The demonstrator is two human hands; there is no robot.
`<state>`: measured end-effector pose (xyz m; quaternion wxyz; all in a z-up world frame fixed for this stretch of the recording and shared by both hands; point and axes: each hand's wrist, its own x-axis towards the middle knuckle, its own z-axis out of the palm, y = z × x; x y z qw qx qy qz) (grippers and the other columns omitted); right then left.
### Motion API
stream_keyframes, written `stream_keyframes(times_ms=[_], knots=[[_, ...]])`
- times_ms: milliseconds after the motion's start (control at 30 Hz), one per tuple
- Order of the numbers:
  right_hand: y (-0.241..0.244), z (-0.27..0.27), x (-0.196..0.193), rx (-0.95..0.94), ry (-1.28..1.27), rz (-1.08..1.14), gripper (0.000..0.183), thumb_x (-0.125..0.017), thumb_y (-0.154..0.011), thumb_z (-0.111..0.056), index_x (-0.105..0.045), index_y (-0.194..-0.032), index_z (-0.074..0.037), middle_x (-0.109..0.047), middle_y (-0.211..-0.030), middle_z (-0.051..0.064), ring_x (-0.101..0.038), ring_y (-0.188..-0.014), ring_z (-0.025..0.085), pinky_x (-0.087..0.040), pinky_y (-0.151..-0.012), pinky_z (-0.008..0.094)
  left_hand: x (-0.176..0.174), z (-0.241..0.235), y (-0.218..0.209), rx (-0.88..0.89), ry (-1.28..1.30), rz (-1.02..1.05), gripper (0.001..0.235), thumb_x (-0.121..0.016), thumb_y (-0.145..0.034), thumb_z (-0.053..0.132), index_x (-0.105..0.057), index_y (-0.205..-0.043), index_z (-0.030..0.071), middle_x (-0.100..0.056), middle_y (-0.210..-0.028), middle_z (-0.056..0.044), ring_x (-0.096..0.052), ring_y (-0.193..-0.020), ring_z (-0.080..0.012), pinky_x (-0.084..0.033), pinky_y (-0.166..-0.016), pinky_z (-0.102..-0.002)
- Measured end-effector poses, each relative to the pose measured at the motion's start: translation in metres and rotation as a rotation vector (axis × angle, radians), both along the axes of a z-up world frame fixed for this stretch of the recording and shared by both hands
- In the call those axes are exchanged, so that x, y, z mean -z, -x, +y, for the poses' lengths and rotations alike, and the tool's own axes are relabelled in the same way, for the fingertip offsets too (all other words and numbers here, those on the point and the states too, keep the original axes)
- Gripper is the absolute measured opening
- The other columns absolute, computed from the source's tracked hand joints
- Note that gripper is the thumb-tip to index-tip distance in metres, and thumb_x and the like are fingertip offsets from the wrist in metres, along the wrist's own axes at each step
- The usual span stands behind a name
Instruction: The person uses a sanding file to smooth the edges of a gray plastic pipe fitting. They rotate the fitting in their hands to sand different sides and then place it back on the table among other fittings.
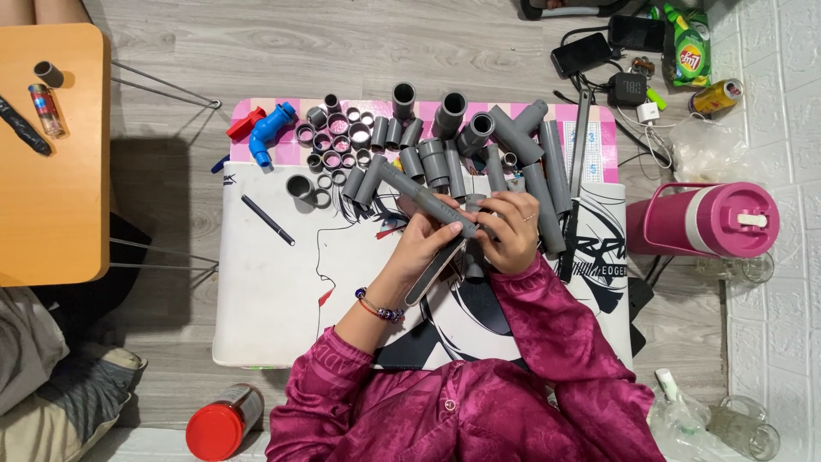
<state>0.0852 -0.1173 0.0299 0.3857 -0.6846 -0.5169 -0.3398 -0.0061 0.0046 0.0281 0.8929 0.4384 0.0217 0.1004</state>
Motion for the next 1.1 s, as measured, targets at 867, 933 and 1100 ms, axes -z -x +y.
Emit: stream_keyframes(times_ms=[867,933,1100], knots=[[-0.001,-0.002,0.005,-0.079,-0.121,0.242,0.030,-0.059,-0.081,-0.028,-0.062,-0.083,0.002,-0.062,-0.079,0.012,-0.061,-0.069,0.026,-0.049,-0.063,0.032,-0.001,-0.001,-0.001,0.006,0.087,-0.023,0.031,-0.057,-0.081,0.008,-0.040,-0.107,0.005,-0.058,-0.099,-0.013,-0.056,-0.081,-0.0059,-0.046,-0.066,-0.014],[0.001,0.001,0.004,-0.058,-0.137,0.247,0.029,-0.061,-0.080,-0.026,-0.061,-0.084,0.002,-0.062,-0.079,0.012,-0.061,-0.069,0.027,-0.049,-0.065,0.032,0.005,-0.003,-0.003,0.008,0.128,-0.034,0.031,-0.057,-0.081,0.008,-0.039,-0.107,0.006,-0.058,-0.100,-0.016,-0.057,-0.086,-0.0086,-0.047,-0.070,-0.016],[0.015,0.007,0.006,-0.100,-0.168,0.348,0.034,-0.063,-0.078,-0.031,-0.058,-0.083,0.003,-0.061,-0.079,0.013,-0.060,-0.072,0.030,-0.048,-0.067,0.035,0.014,-0.008,-0.001,0.018,0.231,0.008,0.032,-0.056,-0.082,0.008,-0.039,-0.109,0.005,-0.057,-0.100,-0.016,-0.058,-0.088,-0.0146,-0.048,-0.075,-0.024]])
